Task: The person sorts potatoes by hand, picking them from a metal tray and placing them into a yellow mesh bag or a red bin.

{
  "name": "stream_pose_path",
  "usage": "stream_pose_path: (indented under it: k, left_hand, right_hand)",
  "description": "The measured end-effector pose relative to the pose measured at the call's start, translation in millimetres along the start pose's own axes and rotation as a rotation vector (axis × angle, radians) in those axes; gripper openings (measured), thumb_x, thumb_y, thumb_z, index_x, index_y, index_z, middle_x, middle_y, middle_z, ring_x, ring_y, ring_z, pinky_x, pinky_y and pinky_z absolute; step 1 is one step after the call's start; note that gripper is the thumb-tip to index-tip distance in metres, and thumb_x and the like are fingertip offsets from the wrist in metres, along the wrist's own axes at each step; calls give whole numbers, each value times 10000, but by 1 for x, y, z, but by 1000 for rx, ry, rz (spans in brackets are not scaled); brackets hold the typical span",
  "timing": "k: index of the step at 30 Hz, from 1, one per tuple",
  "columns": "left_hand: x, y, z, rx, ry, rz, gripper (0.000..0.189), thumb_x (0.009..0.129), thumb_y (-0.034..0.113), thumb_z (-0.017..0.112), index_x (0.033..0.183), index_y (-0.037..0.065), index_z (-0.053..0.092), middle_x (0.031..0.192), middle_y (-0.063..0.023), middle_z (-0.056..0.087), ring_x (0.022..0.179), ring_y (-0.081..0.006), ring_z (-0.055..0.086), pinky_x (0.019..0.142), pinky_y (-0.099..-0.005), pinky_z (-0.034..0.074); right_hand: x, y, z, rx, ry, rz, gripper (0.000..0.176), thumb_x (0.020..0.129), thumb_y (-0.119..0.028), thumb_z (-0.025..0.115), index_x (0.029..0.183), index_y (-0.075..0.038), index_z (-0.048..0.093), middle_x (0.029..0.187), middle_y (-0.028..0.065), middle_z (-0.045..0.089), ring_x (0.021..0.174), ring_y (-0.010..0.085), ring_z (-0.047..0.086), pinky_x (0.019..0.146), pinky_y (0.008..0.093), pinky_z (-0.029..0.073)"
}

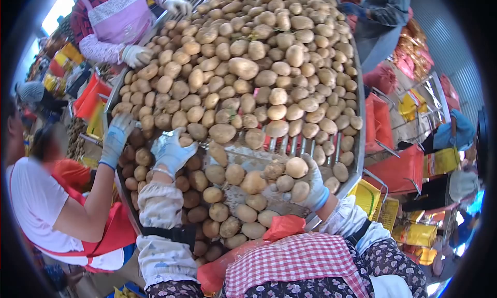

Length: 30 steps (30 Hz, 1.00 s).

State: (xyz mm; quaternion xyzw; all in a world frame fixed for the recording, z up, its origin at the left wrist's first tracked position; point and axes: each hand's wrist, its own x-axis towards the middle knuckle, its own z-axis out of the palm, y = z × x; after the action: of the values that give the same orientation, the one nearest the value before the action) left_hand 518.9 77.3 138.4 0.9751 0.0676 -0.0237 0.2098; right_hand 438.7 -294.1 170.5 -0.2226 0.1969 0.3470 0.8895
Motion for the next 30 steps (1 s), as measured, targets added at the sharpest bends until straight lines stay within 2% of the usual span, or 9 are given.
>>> stream_pose_path:
  k: [2, 4, 7, 11, 14, 22, 27, 29, 30]
  left_hand:
    - [-10, -9, 2, -116, 15, 45, 642, 741, 509, 712, 1241, 142, 548, 1117, -179, 615, 1049, -317, 597, 914, -399, 474]
    - [-25, -6, -6, -1182, -45, -248, 454, 804, 317, 678, 1163, 68, 554, 914, -136, 656, 690, -205, 628, 576, -355, 541]
    - [-73, 52, -18, -1787, 20, -106, 329, 932, 281, 541, 1161, 47, 514, 909, -99, 618, 737, -188, 623, 561, -282, 520]
    - [-106, 123, 5, -1886, -544, 82, 556, 889, 502, 451, 1134, 12, 547, 860, -150, 642, 616, -213, 610, 447, -303, 476]
    - [-135, 154, 33, -2095, -787, -295, 698, 861, 626, 490, 1211, 23, 512, 927, -176, 635, 682, -254, 619, 475, -327, 489]
    - [-154, 213, 62, -2102, -918, -468, 724, 878, 650, 442, 1235, 23, 497, 998, -163, 642, 719, -278, 634, 522, -346, 526]
    - [-153, 263, 81, -1842, -811, -361, 661, 910, 614, 419, 1235, 43, 499, 906, -125, 658, 669, -237, 645, 516, -322, 532]
    - [-154, 291, 81, -1636, -650, -249, 593, 927, 586, 418, 1222, 79, 510, 888, -108, 654, 653, -225, 654, 510, -307, 542]
    - [-150, 296, 87, -1594, -789, -275, 538, 942, 569, 411, 1112, 82, 562, 832, -93, 647, 663, -225, 657, 515, -310, 535]
  right_hand:
    - [-7, -1, 4, 100, -150, 49, 700, 923, -602, 355, 1292, -25, 499, 1203, 171, 600, 995, 319, 642, 866, 462, 535]
    - [-17, -5, 11, 62, -125, 6, 696, 926, -608, 343, 1317, -49, 484, 1232, 162, 585, 1039, 313, 623, 902, 467, 514]
    - [-31, -3, 9, -13, -167, -65, 706, 920, -642, 336, 1377, -114, 441, 1304, 141, 542, 1147, 296, 569, 978, 479, 462]
    - [-41, 1, 5, -59, -28, -140, 728, 894, -675, 368, 1380, -138, 443, 1254, 131, 579, 1066, 272, 608, 922, 477, 496]
    - [-49, 1, -20, -8, -130, -165, 661, 914, -623, 388, 1371, -151, 458, 1217, 87, 604, 953, 212, 648, 719, 386, 554]
    - [-80, -18, -39, -160, 306, -363, 644, 930, -607, 376, 1277, -82, 513, 1158, 89, 629, 892, 200, 664, 648, 333, 530]
    - [-92, -46, -68, -344, 65, -234, 703, 932, -616, 341, 1361, -69, 450, 1190, 81, 607, 915, 164, 646, 653, 281, 530]
    - [-96, -58, -88, -183, 41, -189, 568, 922, -597, 433, 1251, -148, 546, 975, 58, 630, 748, 157, 625, 562, 295, 503]
    - [-99, -65, -100, -172, -14, -146, 530, 917, -592, 460, 1208, -161, 563, 924, 53, 614, 736, 154, 609, 578, 307, 504]
